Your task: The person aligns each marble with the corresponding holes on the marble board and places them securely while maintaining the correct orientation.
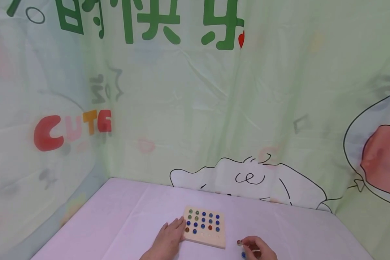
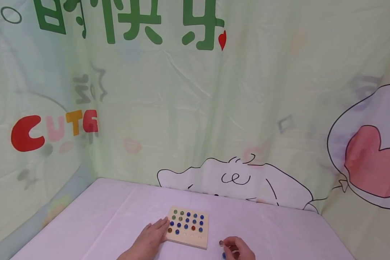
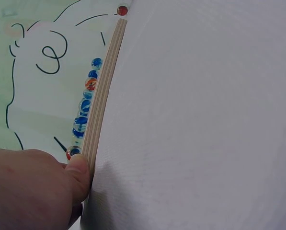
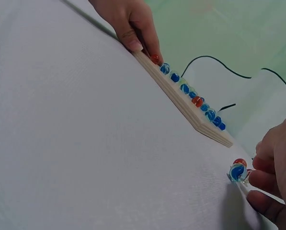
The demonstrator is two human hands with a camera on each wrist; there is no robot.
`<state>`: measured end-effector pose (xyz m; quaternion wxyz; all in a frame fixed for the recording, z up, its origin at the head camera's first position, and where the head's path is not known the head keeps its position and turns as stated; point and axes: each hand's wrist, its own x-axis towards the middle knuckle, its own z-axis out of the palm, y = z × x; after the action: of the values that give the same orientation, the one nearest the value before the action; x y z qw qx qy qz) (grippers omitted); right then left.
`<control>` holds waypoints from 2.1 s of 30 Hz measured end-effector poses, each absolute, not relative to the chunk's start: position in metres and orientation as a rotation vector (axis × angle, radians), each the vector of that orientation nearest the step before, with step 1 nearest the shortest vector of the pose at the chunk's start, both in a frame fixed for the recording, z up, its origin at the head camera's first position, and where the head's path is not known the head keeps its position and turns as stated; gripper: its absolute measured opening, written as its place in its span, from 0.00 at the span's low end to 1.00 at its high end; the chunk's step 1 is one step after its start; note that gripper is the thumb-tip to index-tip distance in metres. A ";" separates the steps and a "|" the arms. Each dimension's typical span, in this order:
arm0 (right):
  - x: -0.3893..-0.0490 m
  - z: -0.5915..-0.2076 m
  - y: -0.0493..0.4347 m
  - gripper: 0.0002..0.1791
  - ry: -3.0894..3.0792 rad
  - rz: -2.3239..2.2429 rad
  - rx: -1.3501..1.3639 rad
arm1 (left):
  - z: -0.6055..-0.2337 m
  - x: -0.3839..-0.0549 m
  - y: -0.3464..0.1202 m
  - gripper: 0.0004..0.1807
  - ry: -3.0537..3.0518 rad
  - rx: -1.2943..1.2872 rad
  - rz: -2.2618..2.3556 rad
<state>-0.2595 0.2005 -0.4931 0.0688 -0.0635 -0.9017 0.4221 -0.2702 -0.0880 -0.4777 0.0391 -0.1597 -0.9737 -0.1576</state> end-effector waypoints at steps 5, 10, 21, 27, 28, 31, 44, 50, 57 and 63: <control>-0.260 -0.500 0.201 0.10 -2.741 1.265 -0.153 | -0.479 -0.269 -0.089 0.28 -2.975 -0.494 -0.486; -0.258 -0.503 0.203 0.14 -2.776 1.277 -0.082 | -0.479 -0.270 -0.090 0.28 -2.967 -0.503 -0.480; -0.254 -0.498 0.206 0.12 -2.797 1.207 0.041 | -0.479 -0.270 -0.088 0.28 -2.985 -0.487 -0.516; -0.252 -0.498 0.204 0.11 -2.740 1.215 0.009 | -0.480 -0.270 -0.088 0.28 -2.981 -0.476 -0.526; -0.252 -0.499 0.204 0.11 -2.732 1.214 0.000 | -0.479 -0.270 -0.088 0.28 -2.979 -0.475 -0.520; -0.254 -0.502 0.204 0.10 -2.730 1.216 -0.032 | -0.478 -0.269 -0.088 0.28 -2.976 -0.479 -0.500; -0.253 -0.491 0.192 0.11 -2.796 1.213 -0.054 | -0.478 -0.271 -0.086 0.28 -3.001 -0.460 -0.503; -0.254 -0.486 0.185 0.11 -2.805 1.231 -0.062 | -0.478 -0.271 -0.085 0.28 -2.998 -0.461 -0.514; -0.256 -0.479 0.176 0.11 -2.791 1.245 -0.021 | -0.477 -0.270 -0.086 0.28 -2.991 -0.468 -0.509; -0.257 -0.473 0.167 0.11 -2.769 1.261 0.031 | -0.476 -0.270 -0.087 0.28 -2.990 -0.469 -0.511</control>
<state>-0.2574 0.1666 -0.4731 0.0494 0.0101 -0.9089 0.4140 -0.2700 -0.0875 -0.4763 0.0362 -0.1527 -0.9735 -0.1664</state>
